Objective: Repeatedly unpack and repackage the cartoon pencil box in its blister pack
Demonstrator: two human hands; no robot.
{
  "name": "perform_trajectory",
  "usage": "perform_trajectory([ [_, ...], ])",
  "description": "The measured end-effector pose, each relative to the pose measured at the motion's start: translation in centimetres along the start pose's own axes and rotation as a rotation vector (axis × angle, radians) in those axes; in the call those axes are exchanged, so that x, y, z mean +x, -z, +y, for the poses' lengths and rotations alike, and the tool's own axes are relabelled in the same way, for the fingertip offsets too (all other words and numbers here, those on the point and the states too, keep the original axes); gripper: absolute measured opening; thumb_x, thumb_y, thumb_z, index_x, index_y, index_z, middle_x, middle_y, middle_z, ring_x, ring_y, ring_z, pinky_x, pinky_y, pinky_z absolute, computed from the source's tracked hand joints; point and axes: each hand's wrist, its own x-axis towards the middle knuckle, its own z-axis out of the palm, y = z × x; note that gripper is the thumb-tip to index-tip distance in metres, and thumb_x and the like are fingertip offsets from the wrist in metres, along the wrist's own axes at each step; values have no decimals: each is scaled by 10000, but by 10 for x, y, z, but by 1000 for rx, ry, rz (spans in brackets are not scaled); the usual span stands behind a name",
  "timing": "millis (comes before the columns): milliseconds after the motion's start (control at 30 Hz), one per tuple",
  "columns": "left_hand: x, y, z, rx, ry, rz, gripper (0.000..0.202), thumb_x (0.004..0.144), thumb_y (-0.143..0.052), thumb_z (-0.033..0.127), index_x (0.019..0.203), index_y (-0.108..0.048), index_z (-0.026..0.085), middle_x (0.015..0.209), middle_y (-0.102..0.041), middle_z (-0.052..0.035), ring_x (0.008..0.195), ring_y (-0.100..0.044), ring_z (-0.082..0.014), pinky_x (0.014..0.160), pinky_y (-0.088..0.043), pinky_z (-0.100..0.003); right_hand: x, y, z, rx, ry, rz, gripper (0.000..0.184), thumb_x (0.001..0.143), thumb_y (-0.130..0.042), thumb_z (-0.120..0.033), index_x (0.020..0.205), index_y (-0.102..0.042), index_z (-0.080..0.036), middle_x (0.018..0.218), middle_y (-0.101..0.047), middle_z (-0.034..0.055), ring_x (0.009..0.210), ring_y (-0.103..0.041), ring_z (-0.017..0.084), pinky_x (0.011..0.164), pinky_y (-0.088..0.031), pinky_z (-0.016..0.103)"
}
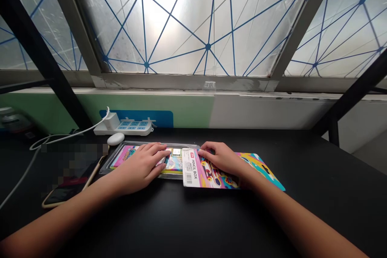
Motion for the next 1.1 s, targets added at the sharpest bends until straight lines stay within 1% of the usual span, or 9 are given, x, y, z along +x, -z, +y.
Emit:
perform_trajectory([
  [100, -1, 0, 0, -4, -11, -1, 380, 1036, -428, 350, 1373, -542, 219, 1379, -585, -117, 1283, -499, -310, 1056, -414, -510, 1, 9, 9, 28, -18, -41, 426, 903, -536, -605, 947, -732, -230, 898, -749, 41, 781, -647, 223, 666, -476, 317],
  [267, 0, -1, -1, -6, -16, 8, 379, 1030, -436, 342, 1374, -546, 226, 1387, -580, -117, 1286, -499, -314, 1062, -414, -516, 5, 23, 24, 43, -63, -43, 452, 864, -574, -625, 934, -749, -215, 866, -745, 48, 742, -635, 212, 639, -466, 308],
  [467, 0, -1, -2, -16, -18, -1, 384, 1031, -420, 349, 1373, -555, 237, 1387, -583, -117, 1290, -497, -317, 1061, -416, -519, 4, 32, 23, 45, -82, -31, 463, 841, -596, -630, 930, -760, -206, 840, -744, 42, 710, -629, 203, 620, -455, 303],
  [600, 0, -1, -3, -10, -20, -2, 385, 1032, -415, 354, 1381, -549, 261, 1400, -578, -106, 1295, -493, -312, 1062, -413, -510, 3, 33, 22, 43, -78, 0, 431, 846, -606, -604, 929, -765, -213, 907, -763, 48, 808, -662, 235, 706, -486, 326],
  [700, 0, -1, -3, -12, -16, -6, 386, 1034, -412, 349, 1381, -551, 253, 1405, -576, -109, 1296, -492, -313, 1062, -410, -513, 3, 34, 23, 46, -72, 26, 410, 840, -620, -591, 932, -765, -218, 951, -769, 49, 879, -674, 256, 763, -499, 339],
  [767, 0, -1, -2, -23, -13, -6, 387, 1034, -415, 350, 1381, -554, 250, 1403, -578, -110, 1298, -490, -315, 1059, -410, -512, 3, 35, 23, 47, -72, 41, 401, 838, -626, -584, 934, -762, -219, 956, -769, 49, 883, -676, 256, 756, -503, 337],
  [900, -1, -2, -2, -34, -3, -1, 384, 1031, -420, 361, 1378, -553, 264, 1402, -581, -101, 1301, -491, -315, 1063, -399, -509, 2, 34, 20, 42, -85, 66, 398, 850, -613, -577, 937, -752, -214, 921, -764, 50, 820, -668, 241, 691, -497, 329],
  [1000, 0, -3, 0, -22, 16, -2, 385, 1036, -405, 357, 1384, -540, 266, 1402, -582, -99, 1303, -494, -319, 1090, -348, -562, 0, 29, 15, 42, -82, 77, 391, 859, -612, -569, 937, -744, -209, 938, -763, 52, 835, -669, 238, 718, -497, 329],
  [1100, 1, -3, 4, -37, 23, 5, 374, 1033, -411, 355, 1374, -540, 269, 1395, -585, -99, 1293, -504, -321, 1107, -310, -607, 0, 17, 7, 46, -81, 78, 371, 870, -602, -559, 919, -728, -213, 927, -761, 48, 842, -670, 239, 722, -494, 327],
])
